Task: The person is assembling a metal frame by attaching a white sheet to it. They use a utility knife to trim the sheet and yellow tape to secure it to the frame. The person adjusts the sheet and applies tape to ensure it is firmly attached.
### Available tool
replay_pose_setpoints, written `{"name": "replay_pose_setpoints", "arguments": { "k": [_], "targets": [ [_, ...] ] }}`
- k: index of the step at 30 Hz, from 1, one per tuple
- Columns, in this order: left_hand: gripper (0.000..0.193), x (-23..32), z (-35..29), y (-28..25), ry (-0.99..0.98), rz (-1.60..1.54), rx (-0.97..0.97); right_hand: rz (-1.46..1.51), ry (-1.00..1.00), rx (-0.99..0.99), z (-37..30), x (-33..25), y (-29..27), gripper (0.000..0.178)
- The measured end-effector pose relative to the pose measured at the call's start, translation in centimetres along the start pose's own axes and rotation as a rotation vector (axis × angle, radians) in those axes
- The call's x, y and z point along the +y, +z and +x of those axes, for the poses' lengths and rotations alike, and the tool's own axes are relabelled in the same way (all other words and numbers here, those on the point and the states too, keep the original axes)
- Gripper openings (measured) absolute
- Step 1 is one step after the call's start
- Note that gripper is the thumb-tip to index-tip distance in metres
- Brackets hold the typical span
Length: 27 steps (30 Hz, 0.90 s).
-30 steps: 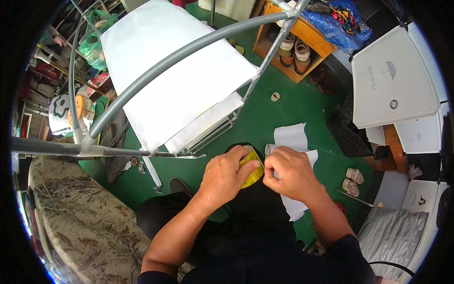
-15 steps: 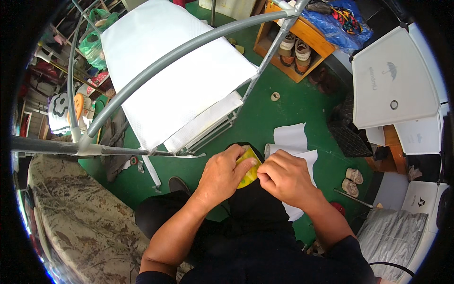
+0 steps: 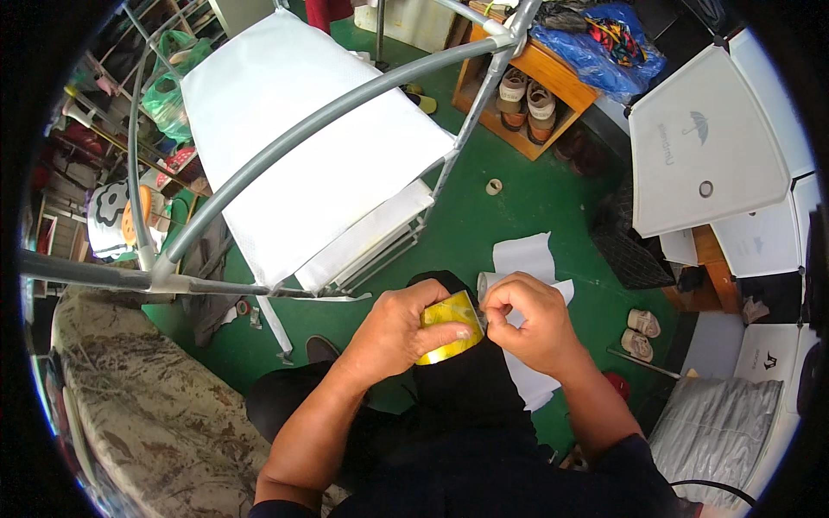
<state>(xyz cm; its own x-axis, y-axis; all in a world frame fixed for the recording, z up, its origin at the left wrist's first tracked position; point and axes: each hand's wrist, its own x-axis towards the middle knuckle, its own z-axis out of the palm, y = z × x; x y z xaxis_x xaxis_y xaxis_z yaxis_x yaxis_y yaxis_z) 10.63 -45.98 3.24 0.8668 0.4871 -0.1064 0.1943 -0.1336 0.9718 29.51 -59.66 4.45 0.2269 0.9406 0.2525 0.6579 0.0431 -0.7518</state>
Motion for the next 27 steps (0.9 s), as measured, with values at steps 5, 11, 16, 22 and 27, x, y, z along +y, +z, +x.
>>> {"name": "replay_pose_setpoints", "arguments": {
  "k": [5, 11, 16, 22, 27],
  "targets": [
    [0.031, -0.2, 0.0, -0.1, -0.004, 0.016, 0.001, 0.402, 0.247, -0.176, -0.7, 0.2, -0.7, 0.019],
    [0.033, -0.5, 0.0, 0.0, 0.050, 0.065, 0.031, 0.422, 0.179, -0.240, -0.3, -0.2, -0.7, 0.023],
    [0.033, -0.3, 0.1, 0.2, 0.030, 0.082, 0.013, 0.453, 0.374, -0.344, -0.1, 0.2, -0.5, 0.016],
    [0.035, 0.5, -0.1, -0.5, 0.000, 0.016, -0.084, 0.744, 0.556, -0.290, -0.3, 0.5, -0.5, 0.011],
    [0.027, -1.0, -0.5, -1.2, -0.043, -0.405, -0.067, 0.968, 0.591, 0.036, 0.4, 0.8, -2.2, 0.010]
  ]
}}
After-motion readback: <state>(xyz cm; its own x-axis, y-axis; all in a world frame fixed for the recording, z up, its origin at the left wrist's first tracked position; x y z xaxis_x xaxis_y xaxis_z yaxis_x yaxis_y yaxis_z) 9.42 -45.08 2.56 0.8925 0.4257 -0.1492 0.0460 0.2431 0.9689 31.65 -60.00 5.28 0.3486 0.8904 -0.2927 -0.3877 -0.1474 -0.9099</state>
